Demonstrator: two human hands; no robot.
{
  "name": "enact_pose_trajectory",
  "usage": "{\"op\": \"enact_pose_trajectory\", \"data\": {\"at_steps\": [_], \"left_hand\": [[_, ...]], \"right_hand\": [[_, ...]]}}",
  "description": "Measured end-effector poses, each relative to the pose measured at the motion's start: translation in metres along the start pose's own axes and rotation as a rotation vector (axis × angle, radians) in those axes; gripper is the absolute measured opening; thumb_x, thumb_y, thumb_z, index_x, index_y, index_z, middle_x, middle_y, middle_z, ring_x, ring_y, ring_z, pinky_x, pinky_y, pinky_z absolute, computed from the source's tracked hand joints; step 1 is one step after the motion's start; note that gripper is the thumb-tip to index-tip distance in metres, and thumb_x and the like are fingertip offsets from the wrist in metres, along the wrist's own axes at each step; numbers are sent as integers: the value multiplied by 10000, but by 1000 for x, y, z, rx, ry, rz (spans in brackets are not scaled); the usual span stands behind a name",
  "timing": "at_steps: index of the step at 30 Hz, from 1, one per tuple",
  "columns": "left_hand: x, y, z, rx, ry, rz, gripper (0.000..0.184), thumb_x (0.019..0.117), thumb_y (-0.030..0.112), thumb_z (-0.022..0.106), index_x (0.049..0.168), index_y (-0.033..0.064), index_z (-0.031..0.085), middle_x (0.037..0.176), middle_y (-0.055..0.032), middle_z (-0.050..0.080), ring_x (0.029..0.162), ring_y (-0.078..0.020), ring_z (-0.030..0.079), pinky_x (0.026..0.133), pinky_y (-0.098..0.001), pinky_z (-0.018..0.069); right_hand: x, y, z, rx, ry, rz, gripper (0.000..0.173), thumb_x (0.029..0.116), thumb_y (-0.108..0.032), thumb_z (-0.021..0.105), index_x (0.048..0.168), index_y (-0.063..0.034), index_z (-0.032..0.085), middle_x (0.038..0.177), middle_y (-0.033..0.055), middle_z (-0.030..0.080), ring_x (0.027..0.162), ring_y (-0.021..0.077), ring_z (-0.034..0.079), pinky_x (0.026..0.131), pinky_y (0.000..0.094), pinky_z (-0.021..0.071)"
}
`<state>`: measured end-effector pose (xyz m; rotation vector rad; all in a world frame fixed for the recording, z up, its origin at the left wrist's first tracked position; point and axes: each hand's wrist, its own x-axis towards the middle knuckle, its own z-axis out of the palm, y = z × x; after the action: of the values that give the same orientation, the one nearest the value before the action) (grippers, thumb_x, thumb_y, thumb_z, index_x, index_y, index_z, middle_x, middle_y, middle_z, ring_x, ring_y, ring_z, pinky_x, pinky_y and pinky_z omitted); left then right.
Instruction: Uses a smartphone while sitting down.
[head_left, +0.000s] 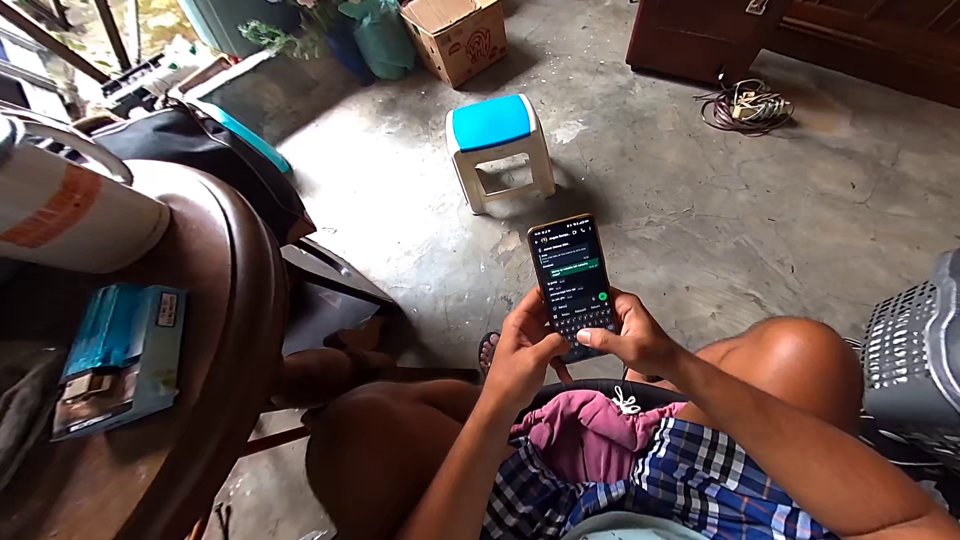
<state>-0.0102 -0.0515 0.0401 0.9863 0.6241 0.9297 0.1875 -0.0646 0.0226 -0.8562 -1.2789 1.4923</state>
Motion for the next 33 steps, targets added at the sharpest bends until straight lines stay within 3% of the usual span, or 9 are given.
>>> {"op": "enact_pose_trajectory", "data": {"at_steps": [4,7,10,20,27,31,33], "left_hand": [[1,1,1,5,12,-8,497,879,-103,502,1362,10,488,1159,-175,692,854,-223,744,490,-311,599],[0,1,1,8,33,-14,482,890,-92,495,1361,9,498,1152,-177,693,836,-221,743,480,-306,594],[0,2,1,15,51,-22,470,897,-80,492,1358,11,505,1134,-178,700,823,-219,745,472,-306,591],[1,3,1,11,45,-21,443,917,-76,484,1350,13,513,1137,-182,701,812,-214,745,463,-294,584],[1,-1,0,2,5,-2,454,915,-85,488,1359,10,502,1143,-179,691,835,-222,742,481,-305,592],[1,1,1,15,34,-14,439,925,-62,480,1357,10,509,1133,-173,700,823,-209,743,468,-295,586],[1,2,2,16,49,-11,416,944,-49,487,1355,7,514,1135,-178,702,830,-214,746,469,-297,587]], "right_hand": [[1,1,-2,33,-8,-15,290,966,-36,546,1252,0,581,1070,30,746,975,96,726,911,311,609],[-1,1,-5,44,-79,-10,403,900,-34,599,1297,-7,543,1117,31,736,1003,105,724,913,320,613],[-1,-2,-3,37,-81,27,474,833,53,580,1301,-4,528,1131,44,733,1006,119,730,905,327,623],[0,1,-5,57,-79,9,399,896,27,503,1292,-14,544,1096,28,736,982,91,722,900,307,611],[1,1,4,43,54,-28,247,975,-35,571,1215,8,609,1036,51,755,951,117,737,893,322,620],[-1,1,-4,29,-68,-2,447,854,15,590,1298,-1,542,1127,43,733,1009,111,724,909,325,616],[-2,-1,-4,24,-77,10,472,834,38,584,1302,-1,534,1133,46,732,1011,115,726,909,327,619]]}}
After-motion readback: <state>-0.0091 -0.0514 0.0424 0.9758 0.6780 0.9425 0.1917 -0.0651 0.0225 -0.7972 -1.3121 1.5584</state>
